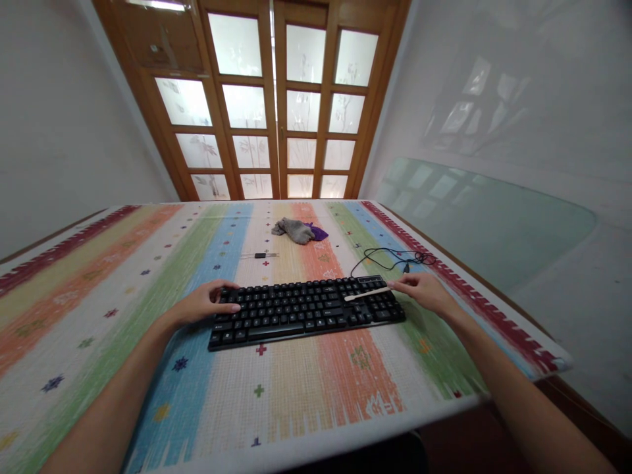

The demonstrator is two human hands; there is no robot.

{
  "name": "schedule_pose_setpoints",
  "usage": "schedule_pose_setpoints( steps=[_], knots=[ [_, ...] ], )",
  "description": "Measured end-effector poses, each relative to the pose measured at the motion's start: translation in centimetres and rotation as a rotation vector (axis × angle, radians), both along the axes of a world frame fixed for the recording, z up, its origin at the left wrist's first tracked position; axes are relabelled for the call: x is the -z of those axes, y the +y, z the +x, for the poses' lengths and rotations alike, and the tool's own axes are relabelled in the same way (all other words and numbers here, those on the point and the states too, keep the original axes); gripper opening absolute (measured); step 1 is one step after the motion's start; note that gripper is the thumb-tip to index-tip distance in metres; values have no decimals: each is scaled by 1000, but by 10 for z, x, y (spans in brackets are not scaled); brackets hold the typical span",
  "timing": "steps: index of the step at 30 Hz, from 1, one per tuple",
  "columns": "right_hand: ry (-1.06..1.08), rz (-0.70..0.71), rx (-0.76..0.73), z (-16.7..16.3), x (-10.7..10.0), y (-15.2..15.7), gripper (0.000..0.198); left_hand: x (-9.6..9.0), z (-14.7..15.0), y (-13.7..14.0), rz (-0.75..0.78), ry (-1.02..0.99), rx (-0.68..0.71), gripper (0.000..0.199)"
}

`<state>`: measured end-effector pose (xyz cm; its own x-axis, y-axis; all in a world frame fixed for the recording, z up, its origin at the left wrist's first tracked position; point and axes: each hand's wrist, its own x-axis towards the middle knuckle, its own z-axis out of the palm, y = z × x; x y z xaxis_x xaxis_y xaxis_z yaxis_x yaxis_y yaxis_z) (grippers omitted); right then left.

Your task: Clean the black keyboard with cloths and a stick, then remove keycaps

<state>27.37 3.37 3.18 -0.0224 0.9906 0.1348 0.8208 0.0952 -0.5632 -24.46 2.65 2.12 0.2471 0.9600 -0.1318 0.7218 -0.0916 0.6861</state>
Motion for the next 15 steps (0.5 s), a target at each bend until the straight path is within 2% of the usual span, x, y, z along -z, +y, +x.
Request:
schedule_pose_setpoints(
  steps=[10, 15],
  knots=[
    [-34, 59, 83, 27, 0, -4, 65, -2, 2, -1, -4, 3, -5, 71],
    [-35, 19, 132, 38, -3, -3, 63, -2, 2, -1, -6, -6, -8, 71]
  ],
)
